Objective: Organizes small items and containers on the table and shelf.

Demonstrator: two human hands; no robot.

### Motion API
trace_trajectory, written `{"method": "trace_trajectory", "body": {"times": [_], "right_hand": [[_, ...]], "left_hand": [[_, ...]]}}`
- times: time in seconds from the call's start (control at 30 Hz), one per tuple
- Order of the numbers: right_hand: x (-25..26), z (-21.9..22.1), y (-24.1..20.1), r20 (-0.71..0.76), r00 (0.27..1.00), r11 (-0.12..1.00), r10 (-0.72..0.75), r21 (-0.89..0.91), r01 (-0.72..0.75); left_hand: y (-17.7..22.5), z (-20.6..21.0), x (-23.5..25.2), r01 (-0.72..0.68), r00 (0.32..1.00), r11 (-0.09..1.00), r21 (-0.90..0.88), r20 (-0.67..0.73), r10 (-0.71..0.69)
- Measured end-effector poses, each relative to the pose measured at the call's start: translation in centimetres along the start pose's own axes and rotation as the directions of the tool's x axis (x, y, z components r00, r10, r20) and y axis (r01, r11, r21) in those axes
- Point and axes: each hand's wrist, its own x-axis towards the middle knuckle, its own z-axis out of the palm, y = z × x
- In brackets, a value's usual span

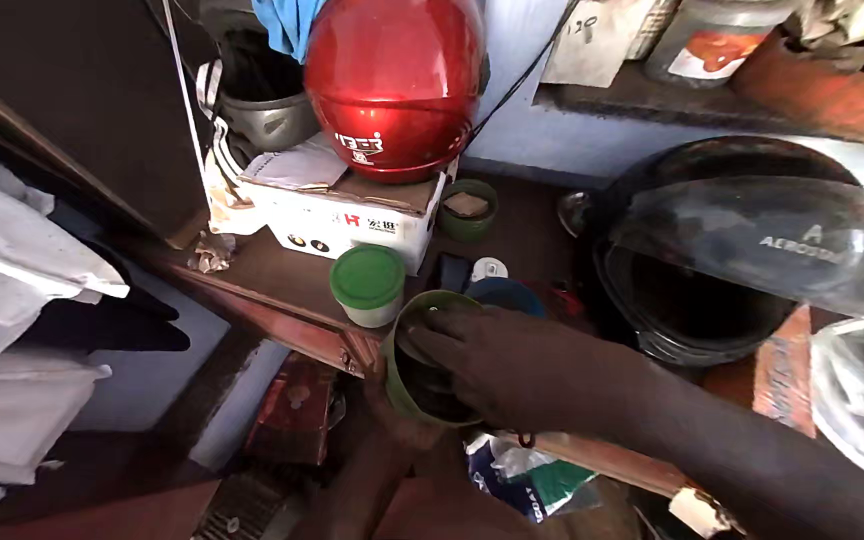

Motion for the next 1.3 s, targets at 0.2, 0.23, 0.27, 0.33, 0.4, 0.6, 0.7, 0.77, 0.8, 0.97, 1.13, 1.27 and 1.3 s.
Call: {"method": "trace_trajectory", "body": {"times": [0.2,0.23,0.27,0.33,0.4,0.6,0.7,0.77,0.8,0.97,1.13,1.27,1.3], "right_hand": [[-0.7,1.1,-1.0,-0.055,0.997,0.997,0.062,-0.033,-0.063],[-0.9,0.8,-0.7,-0.013,0.999,0.999,0.049,-0.016,-0.049],[-1.0,0.6,-0.4,0.004,0.999,0.999,0.033,-0.012,-0.033],[-1.0,0.7,0.1,0.016,1.0,1.0,0.012,-0.029,-0.012],[-0.7,1.0,0.5,0.0,1.0,0.999,0.011,-0.045,-0.011],[-0.4,1.9,3.1,-0.091,0.996,0.963,0.008,0.268,0.017],[-0.4,4.2,4.6,-0.234,0.968,0.85,0.091,0.525,0.047],[-0.4,6.3,5.1,-0.271,0.953,0.703,0.137,0.704,0.099],[-0.3,7.3,5.1,-0.282,0.945,0.615,0.167,0.779,0.124],[0.7,11.2,3.5,-0.416,0.819,0.09,0.394,0.905,0.416],[1.9,13.3,3.2,-0.52,0.55,-0.121,0.654,0.645,0.755],[1.0,14.8,4.2,-0.397,0.501,-0.203,0.769,0.592,0.78],[0.7,14.8,4.4,-0.368,0.5,-0.244,0.784,0.558,0.793]], "left_hand": [[0.5,1.7,0.0,-0.141,0.989,0.988,0.058,0.057,0.138],[0.4,2.1,-0.2,-0.131,0.991,0.99,0.06,0.016,0.13],[0.4,2.3,-0.2,-0.126,0.992,0.99,0.061,-0.003,0.126],[0.2,2.1,-0.3,-0.126,0.992,0.99,0.061,0.0,0.126],[0.1,1.6,-0.4,-0.109,0.994,0.993,0.055,-0.014,0.11],[1.7,3.8,-0.8,0.035,0.966,0.984,0.176,-0.26,0.012],[3.6,4.9,-1.0,0.106,0.97,0.941,0.321,-0.241,-0.027],[4.7,5.5,-1.1,0.136,0.977,0.877,0.461,-0.208,-0.043],[5.1,5.9,-1.0,0.152,0.978,0.84,0.521,-0.202,-0.052],[6.1,8.9,2.6,0.27,0.953,0.464,0.844,-0.303,-0.004],[4.9,11.1,8.3,0.279,0.956,0.144,0.949,-0.26,-0.137],[3.0,11.1,10.8,0.38,0.896,-0.055,0.923,-0.383,-0.224],[2.7,11.1,11.5,0.378,0.886,-0.137,0.916,-0.4,-0.235]]}}
